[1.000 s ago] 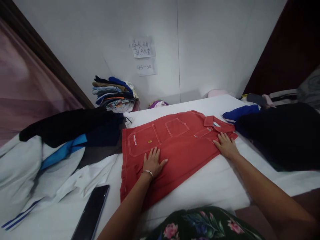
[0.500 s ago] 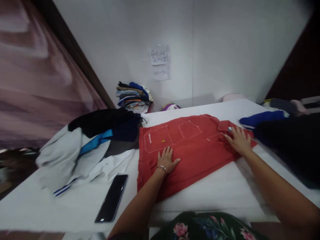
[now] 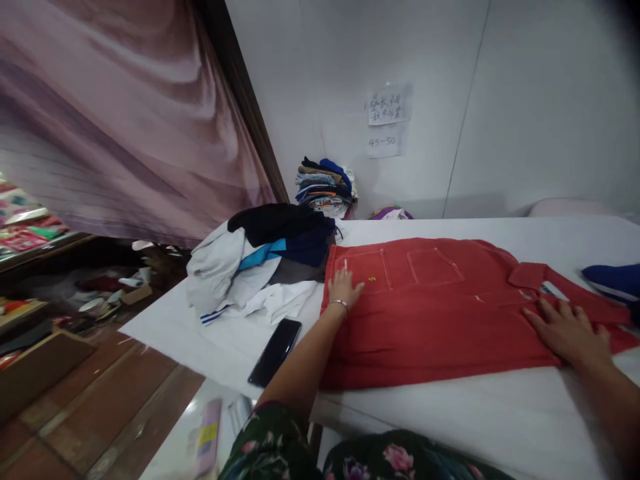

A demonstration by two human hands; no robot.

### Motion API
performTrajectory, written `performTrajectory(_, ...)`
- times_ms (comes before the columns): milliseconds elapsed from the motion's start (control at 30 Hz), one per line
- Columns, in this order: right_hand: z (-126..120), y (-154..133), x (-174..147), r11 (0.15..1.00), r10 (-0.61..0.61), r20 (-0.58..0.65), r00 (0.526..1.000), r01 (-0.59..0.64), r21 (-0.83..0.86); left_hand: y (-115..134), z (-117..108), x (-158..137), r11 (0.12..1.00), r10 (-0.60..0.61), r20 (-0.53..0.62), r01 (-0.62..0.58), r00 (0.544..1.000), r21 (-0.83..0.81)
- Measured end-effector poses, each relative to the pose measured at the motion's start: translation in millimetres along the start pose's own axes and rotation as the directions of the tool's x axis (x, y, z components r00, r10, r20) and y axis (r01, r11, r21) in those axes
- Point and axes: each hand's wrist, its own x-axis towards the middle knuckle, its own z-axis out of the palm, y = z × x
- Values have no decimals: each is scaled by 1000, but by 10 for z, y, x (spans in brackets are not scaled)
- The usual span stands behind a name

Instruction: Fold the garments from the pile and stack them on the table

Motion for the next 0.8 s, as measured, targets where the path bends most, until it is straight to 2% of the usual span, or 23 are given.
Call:
performTrajectory(67, -63, -54, -56, 999, 33, -11, 999, -33, 26, -156, -24, 138, 998, -52, -19, 53, 998, 29)
performTrajectory(200, -103, -98, -86, 998, 37, -10, 999, -36, 59, -334, 100, 266, 997, -28, 120, 19, 992, 73)
performTrajectory(333, -71, -90, -65, 997, 37, -35, 999, -35, 63, -289, 126, 354, 987, -16, 53, 7, 998, 160)
performTrajectory(533, 2, -92, -39, 995, 51, -90, 995, -43, 89, 125, -60, 818, 979, 146, -39, -139, 989, 149)
performTrajectory(667, 50, -81, -25, 995, 55, -116, 992, -45, 91, 532, -77, 1243, 964, 241, -15, -238, 970, 116)
performTrajectory(800, 36, -98, -44, 997, 52, -110, 993, -46, 59, 883, 11, 1572, 959, 265, 29, -266, 964, 96)
